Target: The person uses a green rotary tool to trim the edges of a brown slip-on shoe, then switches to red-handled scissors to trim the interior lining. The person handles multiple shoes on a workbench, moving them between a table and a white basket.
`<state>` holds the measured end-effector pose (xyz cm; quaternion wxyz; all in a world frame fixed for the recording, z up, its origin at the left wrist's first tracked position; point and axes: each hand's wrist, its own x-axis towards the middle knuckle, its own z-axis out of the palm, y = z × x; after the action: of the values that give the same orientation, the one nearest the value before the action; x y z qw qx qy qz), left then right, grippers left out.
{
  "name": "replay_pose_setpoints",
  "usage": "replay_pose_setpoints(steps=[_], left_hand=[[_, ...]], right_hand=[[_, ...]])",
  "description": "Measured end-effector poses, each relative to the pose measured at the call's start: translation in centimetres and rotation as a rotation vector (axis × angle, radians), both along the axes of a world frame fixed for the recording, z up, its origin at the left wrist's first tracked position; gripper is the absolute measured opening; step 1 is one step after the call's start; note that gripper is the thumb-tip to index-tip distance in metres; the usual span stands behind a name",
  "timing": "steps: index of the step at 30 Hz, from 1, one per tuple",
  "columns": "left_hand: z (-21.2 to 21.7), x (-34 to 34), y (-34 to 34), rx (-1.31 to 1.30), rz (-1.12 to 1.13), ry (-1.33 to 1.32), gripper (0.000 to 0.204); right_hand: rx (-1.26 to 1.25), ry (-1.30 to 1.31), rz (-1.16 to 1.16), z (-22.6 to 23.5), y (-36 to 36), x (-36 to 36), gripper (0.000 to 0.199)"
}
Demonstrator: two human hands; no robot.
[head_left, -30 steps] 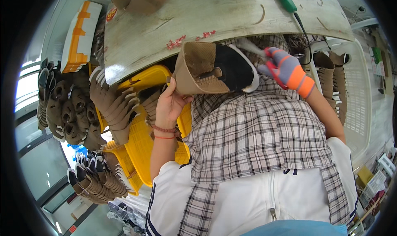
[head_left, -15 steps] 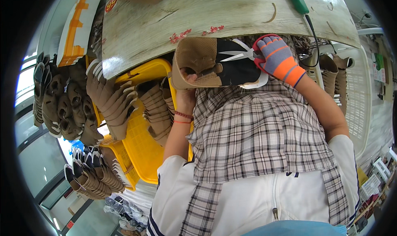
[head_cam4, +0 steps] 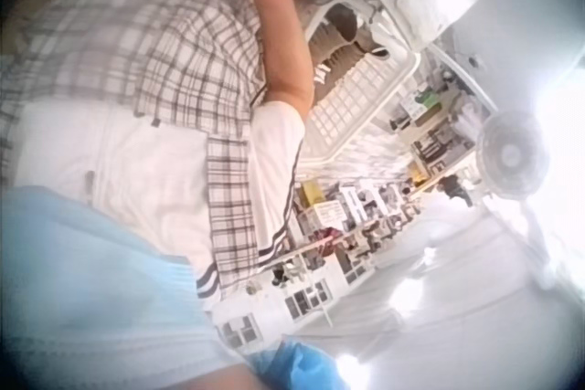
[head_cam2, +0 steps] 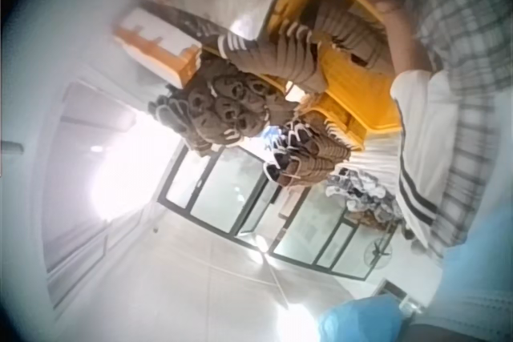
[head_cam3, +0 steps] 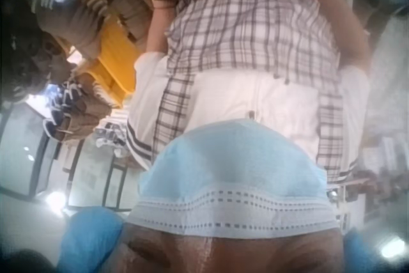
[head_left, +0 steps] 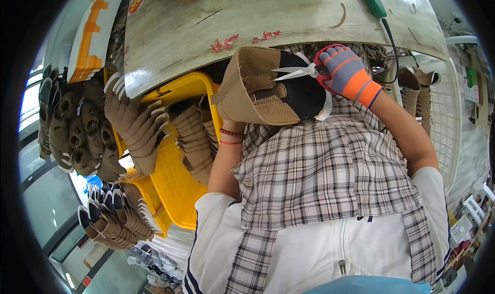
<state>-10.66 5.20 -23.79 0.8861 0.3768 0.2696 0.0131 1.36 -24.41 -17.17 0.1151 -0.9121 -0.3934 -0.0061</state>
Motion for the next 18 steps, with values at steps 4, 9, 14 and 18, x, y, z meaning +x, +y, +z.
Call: replay_pose_setpoints(steps=[4,9,14,18], left_hand=[[0.5,-0.2,-0.8,-0.012,-0.007,-0.025,0.054],[0.3,-0.6,-1.1,-0.002,-0.004,-0.035,0.052],[0.6,-0.5,-1.7,0.076,0.017,-0.042,0.047],[3.4,0.4,-3.2,0.089,0.022,-0.004,0.041]], right_hand=[[-0.008,-0.045,0.031,0.2,1.2,-0.3,0.033],[-0.060,-0.112,0.074,-1.2,1.5,-0.2,0.032],[-0.088,0.030,-0.045,-1.9,-0.4,-0.3,0.033],[0.087,-0.118,0.010,0.1,0.6,-0.3,0.033]])
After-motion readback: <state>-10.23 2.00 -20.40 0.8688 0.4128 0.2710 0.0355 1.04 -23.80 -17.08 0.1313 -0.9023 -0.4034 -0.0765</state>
